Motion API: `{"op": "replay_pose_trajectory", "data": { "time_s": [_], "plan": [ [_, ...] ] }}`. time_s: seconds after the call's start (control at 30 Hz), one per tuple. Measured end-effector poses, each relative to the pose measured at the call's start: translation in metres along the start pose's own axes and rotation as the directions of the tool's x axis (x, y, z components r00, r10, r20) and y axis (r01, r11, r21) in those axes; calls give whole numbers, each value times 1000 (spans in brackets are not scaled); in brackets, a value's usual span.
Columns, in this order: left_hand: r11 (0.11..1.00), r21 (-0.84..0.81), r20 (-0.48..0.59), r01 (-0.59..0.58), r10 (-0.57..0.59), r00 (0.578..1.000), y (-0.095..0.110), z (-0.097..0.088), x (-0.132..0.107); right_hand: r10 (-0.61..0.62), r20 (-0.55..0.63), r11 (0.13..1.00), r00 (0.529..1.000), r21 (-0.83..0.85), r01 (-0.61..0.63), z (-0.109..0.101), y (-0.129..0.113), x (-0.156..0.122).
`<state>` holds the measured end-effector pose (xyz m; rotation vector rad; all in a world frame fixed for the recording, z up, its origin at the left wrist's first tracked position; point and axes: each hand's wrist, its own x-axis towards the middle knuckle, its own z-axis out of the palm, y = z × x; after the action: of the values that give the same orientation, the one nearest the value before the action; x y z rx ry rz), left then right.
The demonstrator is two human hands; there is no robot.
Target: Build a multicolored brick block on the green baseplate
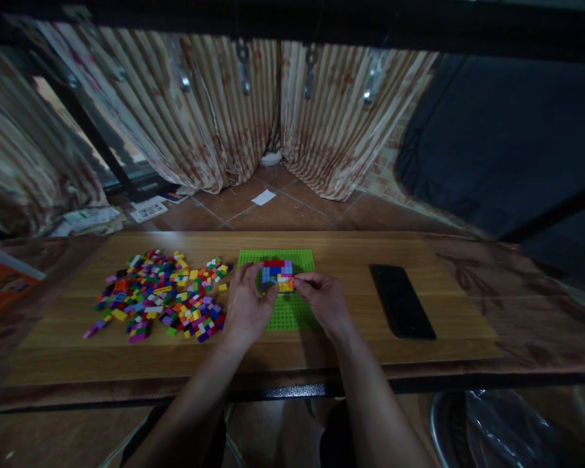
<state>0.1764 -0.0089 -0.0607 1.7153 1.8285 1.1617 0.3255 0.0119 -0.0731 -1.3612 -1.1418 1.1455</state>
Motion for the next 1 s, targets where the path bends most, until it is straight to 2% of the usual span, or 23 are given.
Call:
{"op": "replay_pose_trajectory", "data": {
  "time_s": [0.2, 0.3, 0.43, 0.6, 0.67, 0.8, 0.9, 1.0],
  "plan": [
    [999, 7, 23, 46, -47, 999, 3, 2, 2, -19, 46, 999, 999, -26, 21, -3, -3, -1],
    [999, -15, 16, 37, -36, 999, 4, 4, 2, -46, 78, 991, 996, -118, 55, -4, -5, -4],
    [1000, -8, 24, 14, -14, 1000, 7, 8, -2, -79, 49, 960, 996, -264, 89, -2, -3, -4],
    [1000, -10, 21, 19, -19, 1000, 2, 2, 2, -81, 21, 947, 997, -310, 83, -5, -4, -3],
    [997, -49, 13, 66, -65, 998, -6, -6, 9, -60, 64, 938, 996, -337, 78, -8, -6, -8],
    [959, -201, -28, 200, -210, 977, -24, -19, 23, -16, 254, 918, 967, -379, 115, -6, -11, -26],
    [930, -289, -47, 225, -249, 967, -33, -23, 28, -40, 319, 860, 947, -471, 195, 6, -12, -40],
    [929, -293, -19, 228, -244, 970, -32, -24, 27, -73, 316, 715, 946, -645, 270, 23, -11, -47]
  ]
}}
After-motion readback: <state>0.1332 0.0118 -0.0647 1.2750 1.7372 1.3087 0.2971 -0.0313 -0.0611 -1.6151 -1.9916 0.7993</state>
